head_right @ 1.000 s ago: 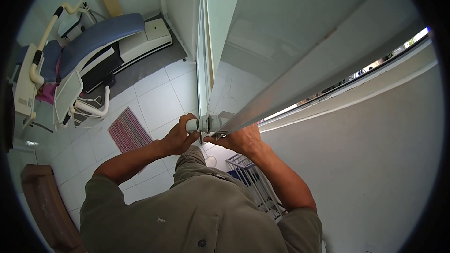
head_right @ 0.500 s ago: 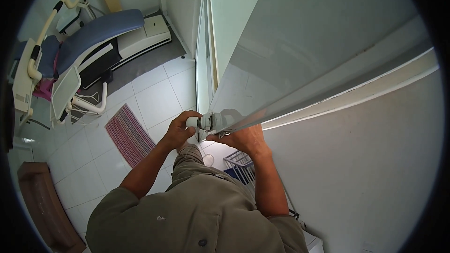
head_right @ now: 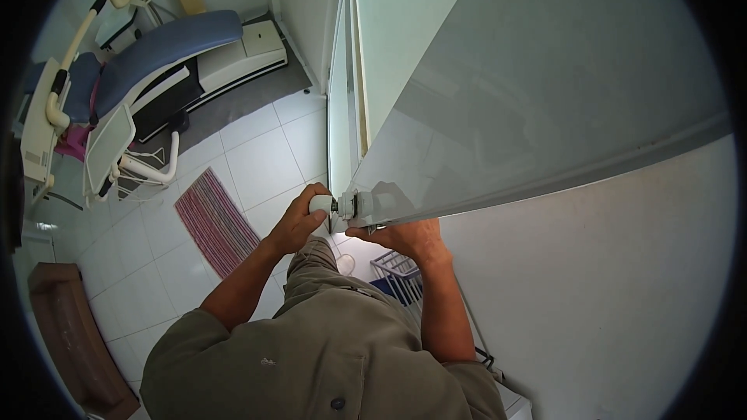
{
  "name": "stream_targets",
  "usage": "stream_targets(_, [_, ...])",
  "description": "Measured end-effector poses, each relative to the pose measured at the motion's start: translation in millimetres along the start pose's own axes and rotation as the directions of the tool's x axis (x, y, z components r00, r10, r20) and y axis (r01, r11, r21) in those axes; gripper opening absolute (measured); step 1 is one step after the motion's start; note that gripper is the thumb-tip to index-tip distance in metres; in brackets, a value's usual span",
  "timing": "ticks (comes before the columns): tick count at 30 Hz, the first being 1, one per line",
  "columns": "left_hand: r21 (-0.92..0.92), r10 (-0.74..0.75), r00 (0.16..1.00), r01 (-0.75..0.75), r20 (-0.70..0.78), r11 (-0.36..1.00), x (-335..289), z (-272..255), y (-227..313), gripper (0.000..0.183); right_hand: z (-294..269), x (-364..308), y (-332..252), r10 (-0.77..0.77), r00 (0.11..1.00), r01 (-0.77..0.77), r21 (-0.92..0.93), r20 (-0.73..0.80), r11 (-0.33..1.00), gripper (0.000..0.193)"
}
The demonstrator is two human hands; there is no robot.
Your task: Repairing a door handle on a glass door using a screwdriver.
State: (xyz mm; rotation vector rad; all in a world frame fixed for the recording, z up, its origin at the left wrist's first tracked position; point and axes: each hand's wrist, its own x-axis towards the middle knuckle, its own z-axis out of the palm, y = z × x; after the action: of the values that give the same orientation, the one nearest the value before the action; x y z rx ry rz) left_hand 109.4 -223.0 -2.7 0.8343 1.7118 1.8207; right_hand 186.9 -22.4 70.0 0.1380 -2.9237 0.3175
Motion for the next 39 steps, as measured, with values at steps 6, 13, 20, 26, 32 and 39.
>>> stream_targets(6, [0.204,0.247,0.969,-0.243,0.004,0.948,2,-2,0,0.026,3,-2,-1,0.064,0.996,-0.062,-0.023,0.066,0.998,0.057])
stream_targets(13, [0.238,0.308,0.949,-0.316,0.074,0.918,9,-9,-1,0.027,4,-6,-15,0.137,0.988,-0.132,0.068,-0.068,0.989,0.051])
stream_targets(20, [0.190,0.221,0.975,-0.215,-0.009,0.958,7,-1,10,0.033,25,-11,-24,0.141,0.925,-0.115,0.092,-0.354,0.989,0.045])
stream_targets(26, [0.223,0.289,0.954,-0.265,-0.084,0.938,8,3,9,0.038,30,-10,-35,0.161,0.864,-0.130,0.096,-0.477,0.987,0.042])
stream_targets(32, [0.256,0.207,0.974,-0.177,-0.092,0.950,7,5,18,0.037,32,-8,-41,0.186,0.833,-0.165,0.087,-0.522,0.982,0.036])
stream_targets(39, [0.178,0.165,0.985,-0.153,-0.055,0.972,5,5,22,0.037,39,-6,-40,0.170,0.803,-0.143,0.093,-0.572,0.985,0.036])
